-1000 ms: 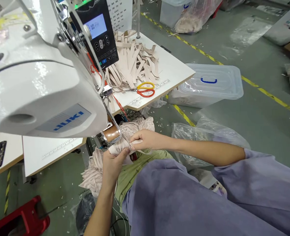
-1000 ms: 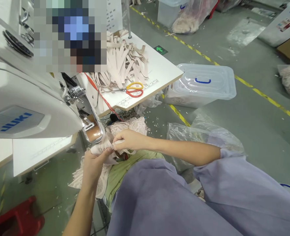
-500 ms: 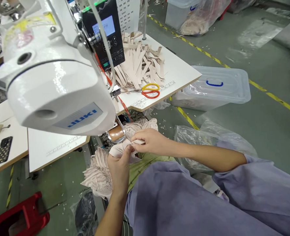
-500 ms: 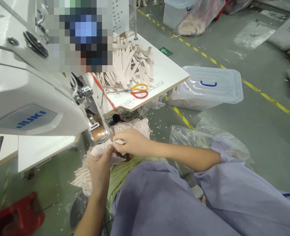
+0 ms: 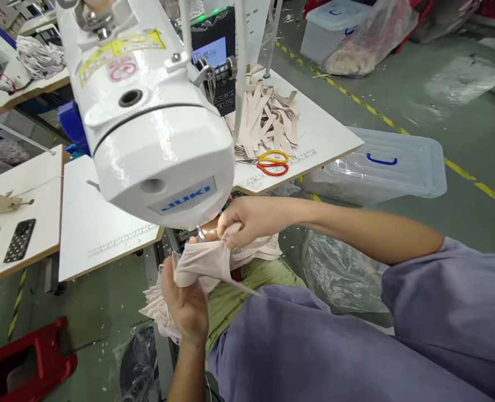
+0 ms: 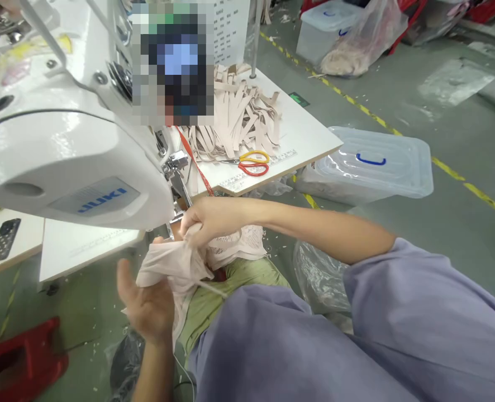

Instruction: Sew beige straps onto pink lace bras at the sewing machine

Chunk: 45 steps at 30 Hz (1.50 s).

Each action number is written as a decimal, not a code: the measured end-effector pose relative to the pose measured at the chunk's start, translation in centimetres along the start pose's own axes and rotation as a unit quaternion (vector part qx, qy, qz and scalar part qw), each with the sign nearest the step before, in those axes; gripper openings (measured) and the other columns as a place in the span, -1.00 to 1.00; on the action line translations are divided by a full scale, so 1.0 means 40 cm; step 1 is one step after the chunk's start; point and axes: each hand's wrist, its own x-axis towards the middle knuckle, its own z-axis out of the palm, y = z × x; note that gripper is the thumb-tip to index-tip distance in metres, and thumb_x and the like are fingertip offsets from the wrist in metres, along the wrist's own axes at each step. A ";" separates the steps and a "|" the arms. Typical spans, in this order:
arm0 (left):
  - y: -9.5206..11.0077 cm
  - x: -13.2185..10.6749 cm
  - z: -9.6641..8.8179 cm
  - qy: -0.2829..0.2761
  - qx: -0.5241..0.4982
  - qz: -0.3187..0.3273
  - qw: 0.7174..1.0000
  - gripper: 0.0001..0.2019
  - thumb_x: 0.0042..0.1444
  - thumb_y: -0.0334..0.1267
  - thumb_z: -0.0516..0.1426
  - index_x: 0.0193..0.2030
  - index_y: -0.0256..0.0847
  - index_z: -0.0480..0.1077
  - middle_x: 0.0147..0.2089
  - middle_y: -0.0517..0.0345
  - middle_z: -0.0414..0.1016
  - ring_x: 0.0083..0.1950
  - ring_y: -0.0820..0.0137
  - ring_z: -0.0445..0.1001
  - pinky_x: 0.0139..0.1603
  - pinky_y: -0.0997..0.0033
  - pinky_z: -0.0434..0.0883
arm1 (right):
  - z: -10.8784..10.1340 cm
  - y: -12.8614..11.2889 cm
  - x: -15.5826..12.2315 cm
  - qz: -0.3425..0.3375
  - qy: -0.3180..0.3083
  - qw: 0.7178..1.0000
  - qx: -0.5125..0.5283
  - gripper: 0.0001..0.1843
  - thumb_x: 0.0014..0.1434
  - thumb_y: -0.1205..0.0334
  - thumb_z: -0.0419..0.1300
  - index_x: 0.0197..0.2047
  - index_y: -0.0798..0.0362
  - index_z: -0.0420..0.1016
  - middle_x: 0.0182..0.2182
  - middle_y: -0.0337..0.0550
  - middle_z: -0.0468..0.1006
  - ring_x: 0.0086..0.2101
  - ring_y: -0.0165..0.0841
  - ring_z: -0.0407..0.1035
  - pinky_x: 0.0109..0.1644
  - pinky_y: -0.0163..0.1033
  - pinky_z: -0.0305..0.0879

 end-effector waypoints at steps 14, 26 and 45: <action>-0.086 0.177 -0.074 -0.173 0.375 0.322 0.852 -0.42 -0.03 -0.08 0.39 0.18 -0.01 0.51 -0.15 0.04 0.68 -0.17 0.18 0.62 0.11 0.31 0.45 | -0.012 -0.009 0.037 0.033 0.027 0.960 -0.277 -0.73 0.06 0.31 0.21 -0.62 0.07 0.29 -0.69 -0.33 0.23 -0.59 -0.50 0.00 -0.43 -0.25 -0.07; -0.002 0.123 -0.016 -0.122 0.461 0.291 0.829 -0.40 0.19 -0.14 0.22 0.37 -0.07 0.25 0.04 0.01 0.62 -0.02 0.21 0.60 -0.03 0.31 0.53 | 0.046 0.115 -0.014 -0.160 0.254 0.910 -0.285 -0.80 0.31 0.28 0.14 -0.25 0.01 0.60 -0.18 -0.09 0.52 -0.09 -0.28 0.34 0.07 -0.12 0.24; 0.023 0.150 -0.058 -0.194 0.449 0.358 0.796 -0.47 0.25 -0.31 0.17 0.36 -0.13 0.27 0.15 -0.11 0.53 0.15 0.15 0.50 0.03 0.31 0.47 | 0.068 0.153 -0.028 -0.283 0.310 0.815 -0.400 -0.76 0.25 0.42 0.13 -0.14 -0.06 0.56 -0.20 -0.19 0.62 -0.06 -0.30 0.38 0.08 -0.12 0.32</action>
